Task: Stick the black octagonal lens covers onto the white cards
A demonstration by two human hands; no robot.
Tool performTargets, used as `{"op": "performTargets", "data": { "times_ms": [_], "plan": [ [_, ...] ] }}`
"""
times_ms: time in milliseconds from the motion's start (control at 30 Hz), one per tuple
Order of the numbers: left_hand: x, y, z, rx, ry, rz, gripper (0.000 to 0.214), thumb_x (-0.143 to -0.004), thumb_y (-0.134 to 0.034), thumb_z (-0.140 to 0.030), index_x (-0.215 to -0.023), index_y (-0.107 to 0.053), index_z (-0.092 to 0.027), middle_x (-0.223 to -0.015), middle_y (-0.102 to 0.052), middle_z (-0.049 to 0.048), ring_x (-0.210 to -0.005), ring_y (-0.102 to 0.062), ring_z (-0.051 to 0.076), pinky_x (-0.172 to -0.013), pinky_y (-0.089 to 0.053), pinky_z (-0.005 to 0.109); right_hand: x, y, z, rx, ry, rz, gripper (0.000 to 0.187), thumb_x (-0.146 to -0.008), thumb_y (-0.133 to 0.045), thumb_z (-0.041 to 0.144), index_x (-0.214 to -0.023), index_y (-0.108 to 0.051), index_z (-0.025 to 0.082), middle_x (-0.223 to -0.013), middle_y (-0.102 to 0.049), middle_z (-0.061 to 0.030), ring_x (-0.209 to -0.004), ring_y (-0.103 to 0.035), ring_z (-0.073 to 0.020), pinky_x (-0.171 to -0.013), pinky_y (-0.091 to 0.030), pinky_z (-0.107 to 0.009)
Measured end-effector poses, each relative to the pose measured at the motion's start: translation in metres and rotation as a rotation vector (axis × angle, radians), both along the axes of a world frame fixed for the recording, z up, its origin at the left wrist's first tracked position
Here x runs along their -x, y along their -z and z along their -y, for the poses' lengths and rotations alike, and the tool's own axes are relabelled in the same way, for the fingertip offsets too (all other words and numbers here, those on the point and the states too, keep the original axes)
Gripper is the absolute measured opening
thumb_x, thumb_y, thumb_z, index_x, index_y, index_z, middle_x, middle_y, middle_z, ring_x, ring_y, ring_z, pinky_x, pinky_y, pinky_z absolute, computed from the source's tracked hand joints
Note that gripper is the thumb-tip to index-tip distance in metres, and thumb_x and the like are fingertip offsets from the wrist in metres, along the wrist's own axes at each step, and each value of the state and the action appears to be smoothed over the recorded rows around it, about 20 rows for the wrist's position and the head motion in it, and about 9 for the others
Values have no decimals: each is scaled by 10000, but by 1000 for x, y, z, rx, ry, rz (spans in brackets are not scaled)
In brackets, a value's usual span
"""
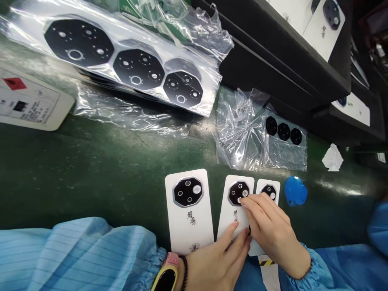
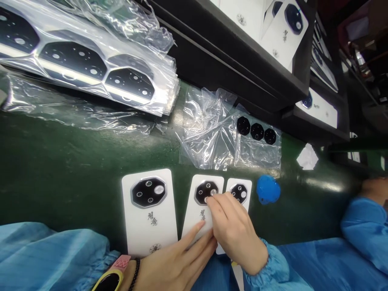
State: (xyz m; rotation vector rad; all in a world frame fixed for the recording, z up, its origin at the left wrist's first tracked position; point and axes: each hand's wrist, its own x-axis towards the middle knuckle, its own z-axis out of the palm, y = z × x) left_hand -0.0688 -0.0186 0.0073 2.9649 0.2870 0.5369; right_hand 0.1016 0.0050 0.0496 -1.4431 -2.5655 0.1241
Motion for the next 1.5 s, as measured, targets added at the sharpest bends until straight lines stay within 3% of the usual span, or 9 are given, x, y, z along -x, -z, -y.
{"op": "performTargets", "data": {
  "times_ms": [233,633,867,1500],
  "plan": [
    [0,1,0,20,-19,25,388,-956,-374,-301,-1228,-611,-159,-1288,-581,90,-1196,-517,264,-1038,-330,473,13,4,-14,-43,-2,0,180,-848,-527,6,-980,-577,117,-811,-636,-72,-731,-580,-173,-687,-519,-314],
    [0,1,2,23,-38,26,372,-957,-384,-314,-1201,-634,-185,-1279,-589,70,-1196,-515,269,-1013,-343,467,16,-5,-21,-45,-132,55,229,-898,-377,3,-998,-574,61,-777,-657,-116,-685,-560,-179,-611,-522,-317],
    [0,1,3,42,-55,52,357,-929,-449,-355,-1161,-660,-185,-1272,-597,73,-1180,-524,261,-1019,-358,451,17,-9,-22,-52,-173,92,242,-901,-376,0,-1001,-590,54,-764,-674,-110,-656,-567,-170,-585,-529,-304],
    [1,0,2,66,-55,58,358,-924,-414,-270,-1166,-651,-156,-1274,-593,81,-1187,-521,265,-1020,-352,459,18,-12,-21,-48,-171,102,272,-907,-356,-14,-973,-616,36,-799,-680,-116,-723,-607,-184,-663,-557,-317]
  ]
}}
